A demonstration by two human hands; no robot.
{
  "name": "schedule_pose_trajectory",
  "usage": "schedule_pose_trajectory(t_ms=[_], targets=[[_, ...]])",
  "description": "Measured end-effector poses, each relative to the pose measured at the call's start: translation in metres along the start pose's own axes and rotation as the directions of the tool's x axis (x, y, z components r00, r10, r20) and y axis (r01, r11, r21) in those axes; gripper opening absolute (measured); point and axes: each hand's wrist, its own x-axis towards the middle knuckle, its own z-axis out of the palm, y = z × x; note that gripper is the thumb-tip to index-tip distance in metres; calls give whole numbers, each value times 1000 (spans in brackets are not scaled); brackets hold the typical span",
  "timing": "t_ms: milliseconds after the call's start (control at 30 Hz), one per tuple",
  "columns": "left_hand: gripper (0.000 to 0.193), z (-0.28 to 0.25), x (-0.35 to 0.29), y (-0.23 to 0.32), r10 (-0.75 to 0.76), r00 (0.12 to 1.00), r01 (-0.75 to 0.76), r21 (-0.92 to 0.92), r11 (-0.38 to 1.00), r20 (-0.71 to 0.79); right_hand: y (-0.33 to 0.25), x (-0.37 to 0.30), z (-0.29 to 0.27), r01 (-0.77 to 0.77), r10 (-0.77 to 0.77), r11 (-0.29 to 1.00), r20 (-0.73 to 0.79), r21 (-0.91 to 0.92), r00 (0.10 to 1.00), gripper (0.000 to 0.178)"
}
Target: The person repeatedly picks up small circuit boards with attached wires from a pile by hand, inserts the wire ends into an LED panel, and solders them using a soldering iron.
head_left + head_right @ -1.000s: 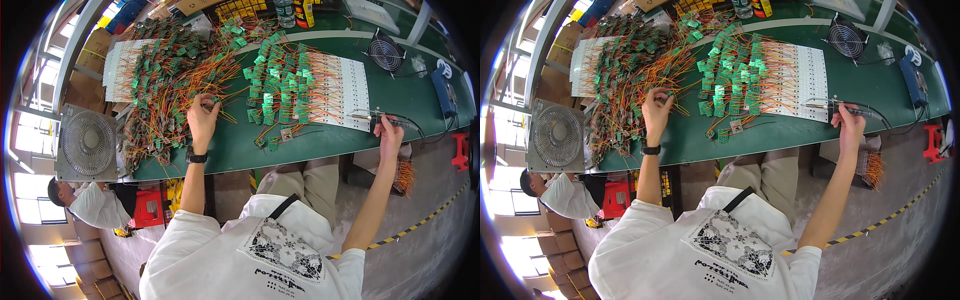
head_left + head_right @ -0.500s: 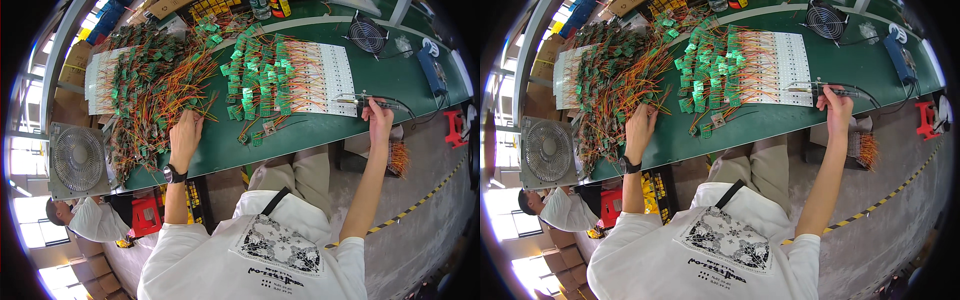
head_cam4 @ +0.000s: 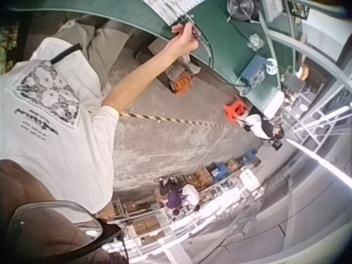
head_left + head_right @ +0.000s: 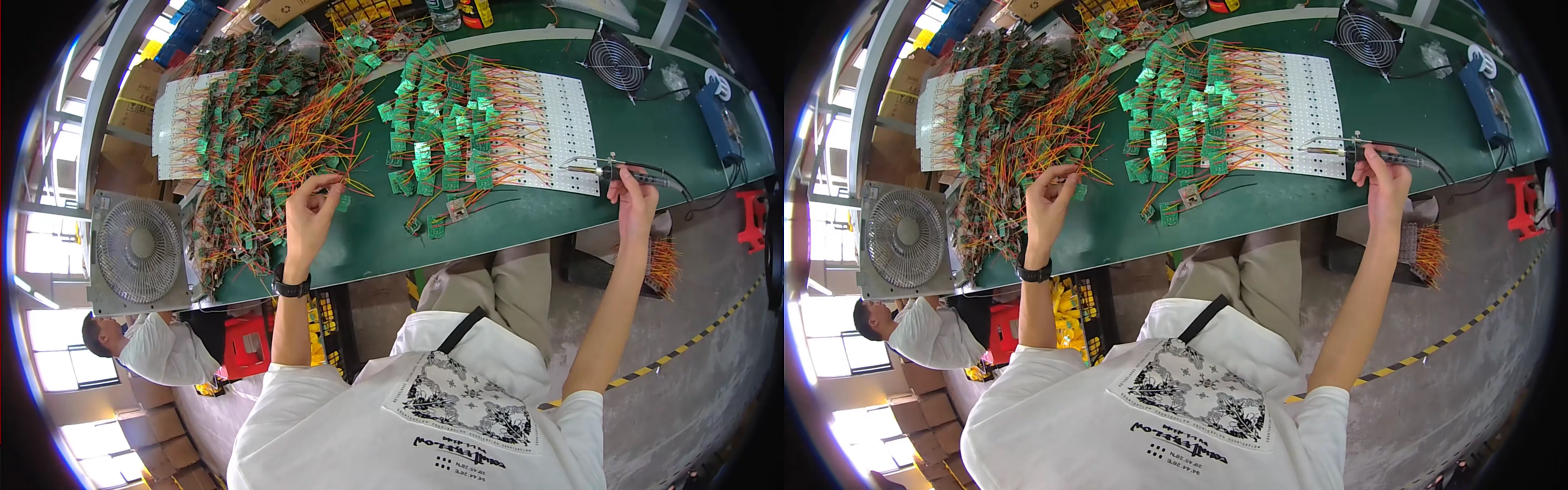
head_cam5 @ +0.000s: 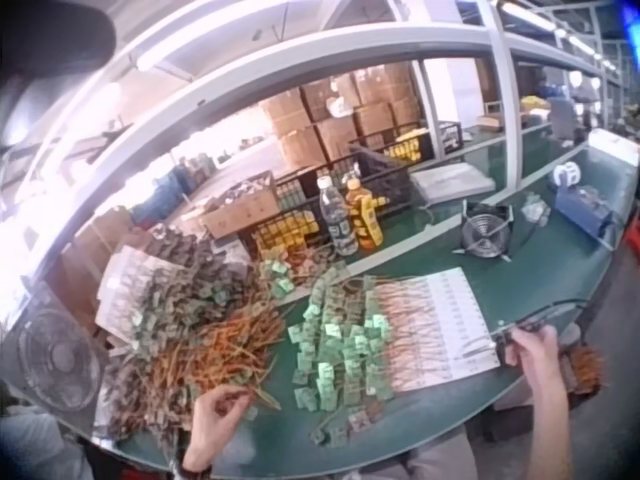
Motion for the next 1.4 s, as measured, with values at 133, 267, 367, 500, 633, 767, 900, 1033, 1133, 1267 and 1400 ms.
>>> schedule_pose_trajectory(t_ms=[133,267,367,500,633,767,900,1033,1133,1267,1400], targets=[[14,11,5,11,-29,999,32,-114,993,34,-1,-1,-1,-8,7,1000,-18,-9,1000,20],[9,18,12,8,318,947,-312,406,859,56,-2,-1,0,-4,4,1000,-31,-10,1000,19],[11,15,12,26,321,946,-285,596,751,47,0,-1,3,-18,18,1000,-20,2,1000,19],[11,13,35,44,427,902,-339,715,611,62,-1,-1,0,-8,8,1000,-29,6,1000,18],[13,34,67,57,443,897,-412,360,837,-3,0,1,0,-5,6,1000,-44,20,999,17],[14,82,110,82,310,945,-282,-224,933,102,-1,1,0,4,-2,999,-74,32,997,17],[15,132,162,116,459,833,-249,-532,809,308,-2,2,4,-5,21,996,-170,91,985,19],[16,189,195,150,499,747,-162,-608,777,439,-6,-3,5,1,8,999,-213,45,977,19],[18,231,223,152,580,726,-159,-731,664,370,-3,-1,8,5,-4,1000,-275,5,961,19],[19,264,252,148,572,760,-143,-778,611,309,-7,10,23,24,-19,1000,-292,15,956,19],[20,272,265,143,642,740,-485,-503,716,199,-11,30,30,25,-15,1000,-401,19,916,21]])
